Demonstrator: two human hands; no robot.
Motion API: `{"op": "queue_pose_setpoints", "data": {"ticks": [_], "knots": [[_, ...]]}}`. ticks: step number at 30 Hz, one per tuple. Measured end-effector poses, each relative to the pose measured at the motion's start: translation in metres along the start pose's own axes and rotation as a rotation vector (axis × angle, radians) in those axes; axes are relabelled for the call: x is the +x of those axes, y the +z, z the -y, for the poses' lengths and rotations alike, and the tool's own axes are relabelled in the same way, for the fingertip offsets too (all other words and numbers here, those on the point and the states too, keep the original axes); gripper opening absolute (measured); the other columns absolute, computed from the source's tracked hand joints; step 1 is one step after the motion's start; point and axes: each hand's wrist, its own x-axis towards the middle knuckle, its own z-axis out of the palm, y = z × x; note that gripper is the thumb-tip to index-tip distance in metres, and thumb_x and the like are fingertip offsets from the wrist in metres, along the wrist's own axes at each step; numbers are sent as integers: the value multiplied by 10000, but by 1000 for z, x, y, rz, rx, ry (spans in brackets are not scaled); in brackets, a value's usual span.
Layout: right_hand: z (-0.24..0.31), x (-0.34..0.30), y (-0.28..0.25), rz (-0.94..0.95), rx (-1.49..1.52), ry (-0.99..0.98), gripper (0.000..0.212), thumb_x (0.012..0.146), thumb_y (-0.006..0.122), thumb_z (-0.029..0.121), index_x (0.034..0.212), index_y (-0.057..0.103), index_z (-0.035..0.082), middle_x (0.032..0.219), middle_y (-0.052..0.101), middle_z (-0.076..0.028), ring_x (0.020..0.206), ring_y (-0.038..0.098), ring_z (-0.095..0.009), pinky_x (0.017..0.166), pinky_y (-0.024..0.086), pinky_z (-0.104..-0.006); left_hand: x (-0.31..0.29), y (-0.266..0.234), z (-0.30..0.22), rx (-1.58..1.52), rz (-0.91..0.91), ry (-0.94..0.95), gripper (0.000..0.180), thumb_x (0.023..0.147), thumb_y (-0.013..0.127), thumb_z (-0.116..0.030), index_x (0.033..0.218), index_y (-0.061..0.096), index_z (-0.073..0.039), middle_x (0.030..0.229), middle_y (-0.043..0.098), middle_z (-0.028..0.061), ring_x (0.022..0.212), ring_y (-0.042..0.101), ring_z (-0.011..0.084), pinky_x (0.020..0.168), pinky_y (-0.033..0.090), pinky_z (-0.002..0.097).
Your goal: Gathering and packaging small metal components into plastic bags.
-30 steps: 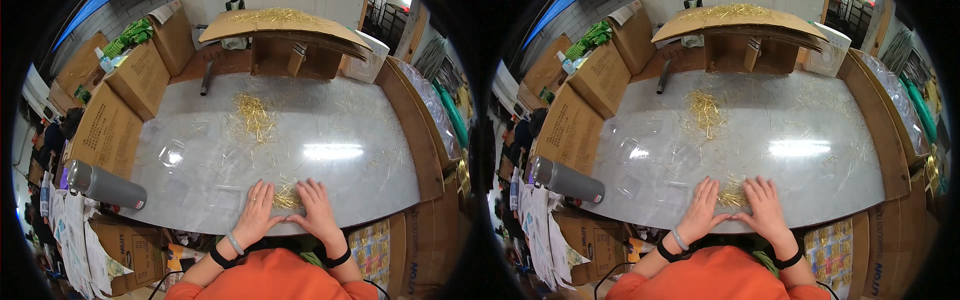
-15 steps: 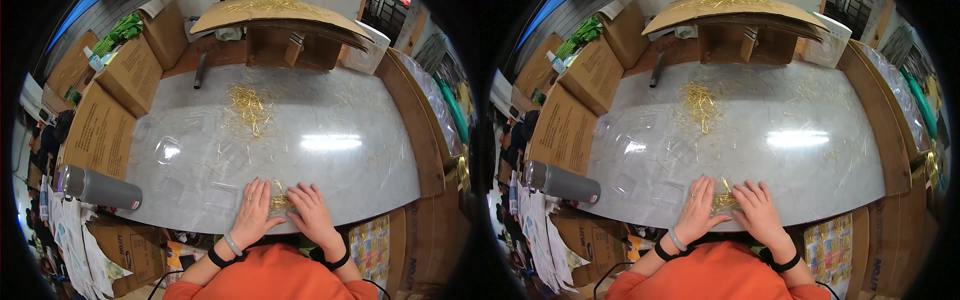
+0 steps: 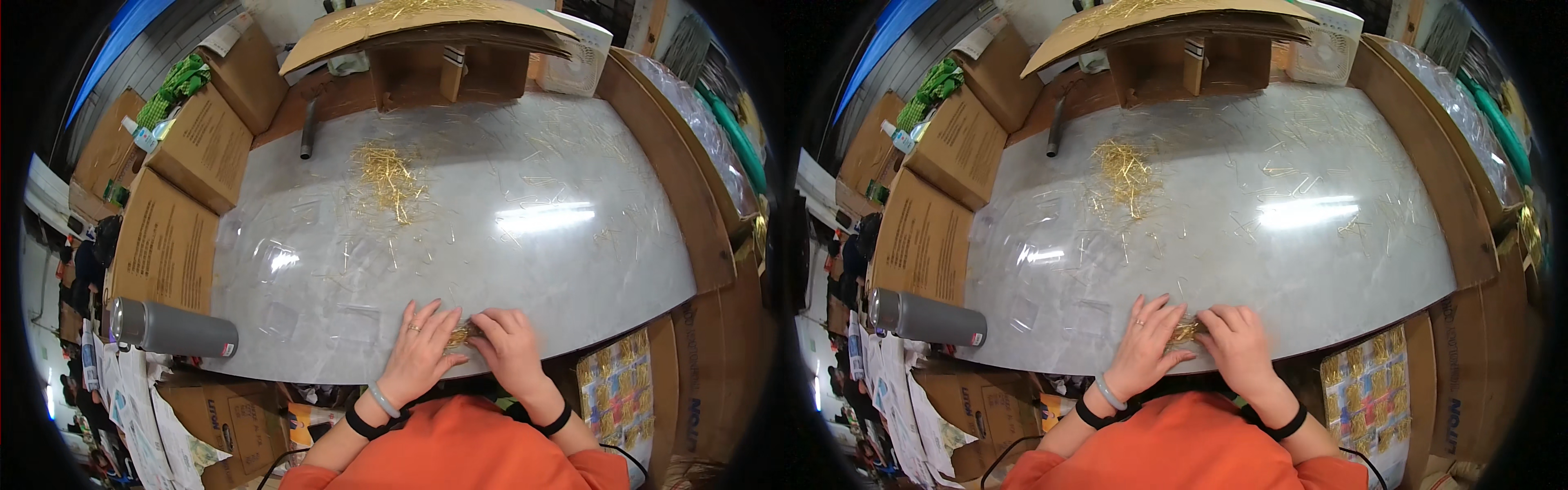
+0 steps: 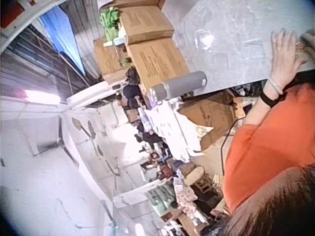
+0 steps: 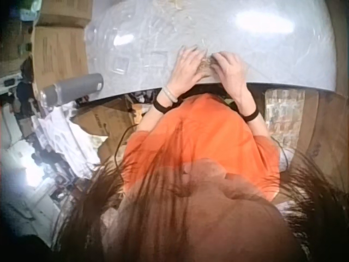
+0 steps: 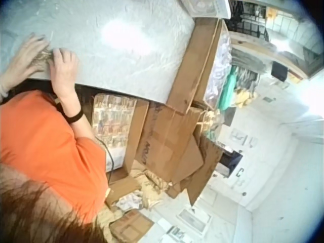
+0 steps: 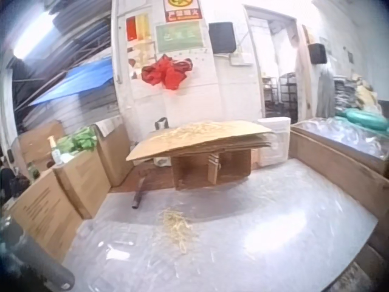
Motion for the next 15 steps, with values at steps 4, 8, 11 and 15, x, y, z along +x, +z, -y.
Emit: {"op": "queue_pose_setpoints", "data": {"ticks": [4, 8, 11, 15], "knots": [[9, 8, -7, 61, 326, 74, 443, 810, 721, 25, 1243, 628, 18, 1178, 636, -131, 1090, 572, -346, 953, 480, -429, -1, 1, 2, 19, 17, 12, 780, 832, 809, -301, 1471, 465, -13, 1375, 551, 164, 1363, 456, 386, 1183, 267, 608], [0, 22, -17, 34, 150, 80, 423, 898, 668, 130, 1298, 589, 16, 1266, 631, -154, 1211, 518, -377, 1042, 404, -488, -9, 6, 0, -193, -25, -105, 843, 824, 819, -318, 1506, 423, -20, 1418, 506, 206, 1366, 448, 401, 1183, 266, 599], [5, 32, -10, 96, -43, -41, 473, 928, 674, 248, 1329, 574, 17, 1319, 618, -170, 1283, 495, -389, 1098, 358, -527, -12, 8, -1, -283, -137, -137, 919, 794, 841, -345, 1521, 393, -7, 1442, 471, 235, 1368, 432, 429, 1182, 275, 584], [-5, 30, -4, 261, 152, -228, 587, 926, 690, 365, 1382, 545, 24, 1341, 615, -171, 1344, 478, -388, 1150, 323, -543, -10, 7, 2, 44, -190, -90, 973, 746, 870, -352, 1507, 391, 21, 1459, 449, 235, 1380, 397, 455, 1178, 295, 562]]}}
